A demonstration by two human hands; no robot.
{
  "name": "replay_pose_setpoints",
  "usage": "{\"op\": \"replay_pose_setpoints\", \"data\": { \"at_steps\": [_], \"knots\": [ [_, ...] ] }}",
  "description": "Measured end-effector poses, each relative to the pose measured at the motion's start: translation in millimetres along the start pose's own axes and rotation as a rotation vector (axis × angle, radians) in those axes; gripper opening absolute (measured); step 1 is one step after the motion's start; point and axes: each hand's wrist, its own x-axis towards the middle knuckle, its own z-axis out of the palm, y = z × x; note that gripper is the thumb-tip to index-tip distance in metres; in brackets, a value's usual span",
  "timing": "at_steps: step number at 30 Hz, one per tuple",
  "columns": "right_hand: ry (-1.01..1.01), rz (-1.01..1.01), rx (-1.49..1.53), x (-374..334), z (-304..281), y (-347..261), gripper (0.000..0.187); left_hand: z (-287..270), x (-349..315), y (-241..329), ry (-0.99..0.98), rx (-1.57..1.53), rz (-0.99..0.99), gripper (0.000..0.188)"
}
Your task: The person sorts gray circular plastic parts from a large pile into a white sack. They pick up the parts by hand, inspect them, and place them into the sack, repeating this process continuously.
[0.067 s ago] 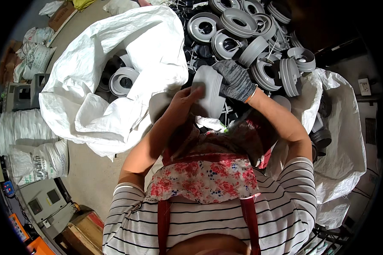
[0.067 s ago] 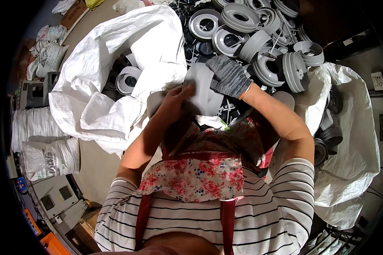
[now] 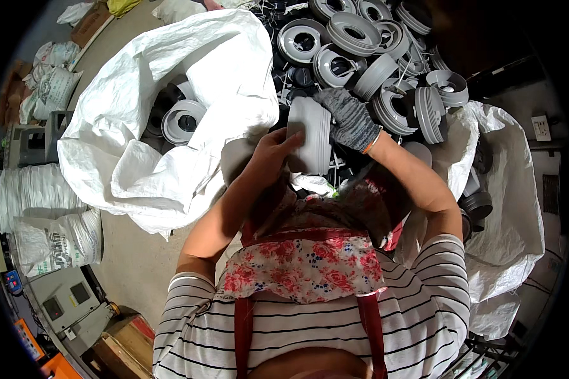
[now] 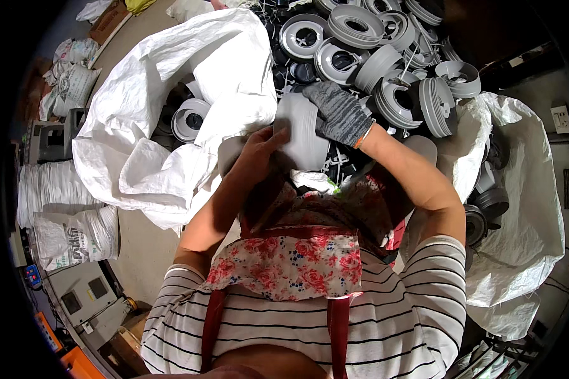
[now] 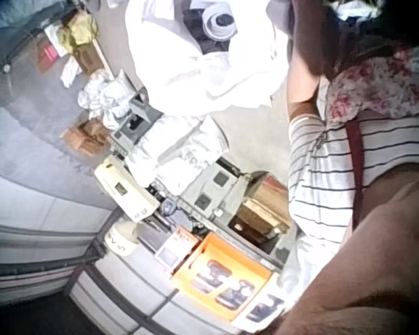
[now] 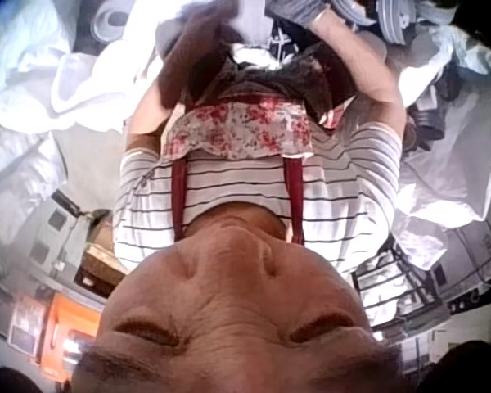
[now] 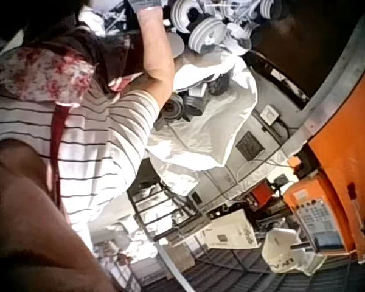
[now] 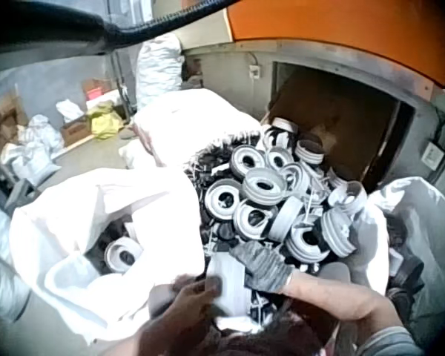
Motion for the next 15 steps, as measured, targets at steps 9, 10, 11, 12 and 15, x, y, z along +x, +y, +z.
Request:
{"op": "replay_pose_setpoints", "data": {
  "at_steps": [9,10,11,12,15],
  "knots": [
    [-0.063,0.652,0.762,-3,-3,-42,0.038,-2,21,-23,0.200,0.192,0.315,0.035],
    [-0.032,0.587,0.627,-4,-1,-43,0.038,-2,20,-22,0.202,0.152,0.261,0.034],
    [0.001,0.521,0.493,-4,1,-44,0.039,-3,21,-21,0.203,0.113,0.207,0.034],
    [0.033,0.455,0.359,-3,2,-46,0.039,-4,23,-22,0.194,0.053,0.216,0.033],
    [-0.014,0.487,0.321,-3,-2,-52,0.041,-2,26,-28,0.161,-0.131,0.201,0.033]
  ]
}}
